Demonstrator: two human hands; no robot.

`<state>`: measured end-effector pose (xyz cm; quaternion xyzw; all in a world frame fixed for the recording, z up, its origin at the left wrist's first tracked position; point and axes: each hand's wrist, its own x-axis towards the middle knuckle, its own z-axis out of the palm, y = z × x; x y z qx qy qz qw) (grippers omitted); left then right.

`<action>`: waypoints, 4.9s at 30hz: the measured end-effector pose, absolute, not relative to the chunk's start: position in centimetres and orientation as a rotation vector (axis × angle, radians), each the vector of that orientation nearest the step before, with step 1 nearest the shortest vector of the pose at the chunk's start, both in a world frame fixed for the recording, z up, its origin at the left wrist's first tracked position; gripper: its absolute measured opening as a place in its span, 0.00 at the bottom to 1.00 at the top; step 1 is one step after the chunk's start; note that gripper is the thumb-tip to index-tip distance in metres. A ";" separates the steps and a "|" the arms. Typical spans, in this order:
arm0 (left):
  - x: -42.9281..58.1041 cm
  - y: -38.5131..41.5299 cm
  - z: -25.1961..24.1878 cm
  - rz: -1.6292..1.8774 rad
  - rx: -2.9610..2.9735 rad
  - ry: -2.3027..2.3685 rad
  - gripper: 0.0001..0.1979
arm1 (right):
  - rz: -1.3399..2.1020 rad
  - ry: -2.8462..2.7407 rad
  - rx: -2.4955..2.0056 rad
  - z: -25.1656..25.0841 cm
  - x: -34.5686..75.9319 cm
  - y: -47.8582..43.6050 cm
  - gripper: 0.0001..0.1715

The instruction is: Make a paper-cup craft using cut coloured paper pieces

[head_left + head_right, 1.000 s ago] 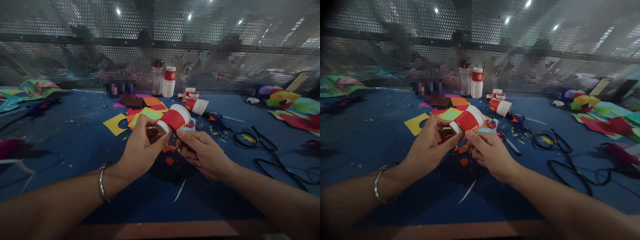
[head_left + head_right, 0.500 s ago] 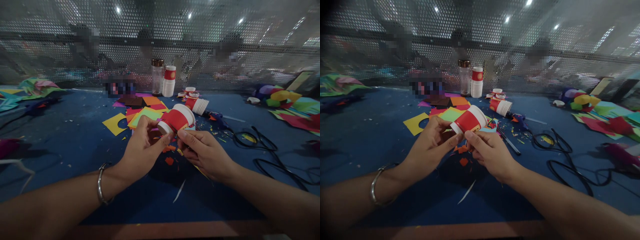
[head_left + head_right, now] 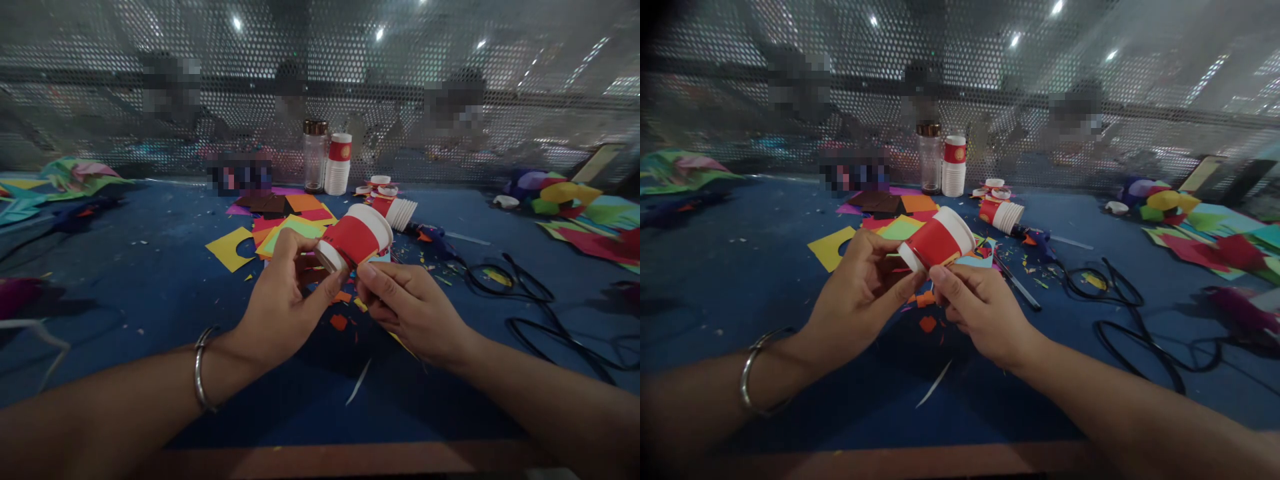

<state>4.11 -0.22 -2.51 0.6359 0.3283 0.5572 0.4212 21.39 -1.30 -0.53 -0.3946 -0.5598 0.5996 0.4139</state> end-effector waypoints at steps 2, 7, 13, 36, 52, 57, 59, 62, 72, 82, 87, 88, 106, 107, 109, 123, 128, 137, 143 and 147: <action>4.0 -0.1 -2.5 1.408 1.619 0.809 0.16 | 1.503 -1.415 -0.981 -0.6 21.4 -1.3 0.30; 3.9 0.5 -2.6 1.435 1.687 0.796 0.16 | 1.505 -1.408 -0.998 -0.7 21.4 -1.2 0.29; 3.4 0.6 -2.9 1.431 1.942 0.770 0.12 | 1.524 -1.397 -1.019 -0.8 21.4 -1.5 0.29; 3.9 1.2 -2.2 1.228 1.199 0.769 0.17 | 1.466 -1.422 -1.007 -1.1 21.5 -0.9 0.30; 3.4 0.1 -2.1 1.328 1.571 0.919 0.18 | 1.299 -1.562 -1.061 -1.3 21.6 -1.4 0.30; 3.3 0.1 -2.2 1.359 1.617 0.933 0.20 | 1.304 -1.556 -1.045 -1.4 21.6 -1.3 0.29; 3.5 0.2 -2.2 1.347 1.539 0.921 0.22 | 1.335 -1.533 -1.034 -1.4 21.5 -1.1 0.29; 3.7 0.6 -2.2 1.296 1.329 0.885 0.26 | 1.375 -1.485 -1.002 -1.3 21.4 -0.9 0.29; 3.8 1.0 -2.2 1.235 1.150 0.768 0.14 | 1.402 -1.485 -0.979 -1.3 21.7 -1.0 0.29; 3.4 0.3 -2.3 1.242 1.419 0.853 0.14 | 1.362 -1.541 -0.983 -1.2 21.6 -1.5 0.30; 3.7 -0.1 -1.9 1.254 1.467 0.869 0.12 | 1.282 -1.590 -1.022 -1.4 21.8 -1.5 0.29; 3.7 -0.1 -1.9 1.252 1.467 0.869 0.12 | 1.280 -1.594 -1.026 -1.4 21.8 -1.5 0.29; 3.8 0.2 -2.7 1.273 1.369 0.879 0.13 | 1.271 -1.600 -1.087 -1.5 21.7 -1.0 0.30; 3.8 0.3 -2.6 1.287 1.385 0.882 0.14 | 1.298 -1.581 -1.073 -1.4 21.7 -1.0 0.29; 3.8 0.3 -2.4 1.307 1.413 0.885 0.15 | 1.336 -1.551 -1.056 -1.4 21.6 -1.0 0.29; 3.1 0.6 -2.4 1.394 1.623 0.886 0.15 | 1.416 -1.504 -1.011 -1.1 21.4 -1.2 0.29; 3.2 0.2 -2.8 1.373 1.686 0.878 0.17 | 1.415 -1.504 -0.984 -1.2 21.4 -1.3 0.30; 3.7 0.3 -2.6 1.313 1.361 0.863 0.17 | 1.443 -1.431 -0.971 -1.1 21.3 -1.0 0.30; 3.9 0.5 -2.8 1.274 1.189 0.848 0.14 | 1.436 -1.449 -0.995 -1.3 21.3 -1.1 0.30; 4.0 0.3 -2.5 1.254 1.156 0.846 0.13 | 1.413 -1.478 -1.006 -1.4 21.3 -1.1 0.30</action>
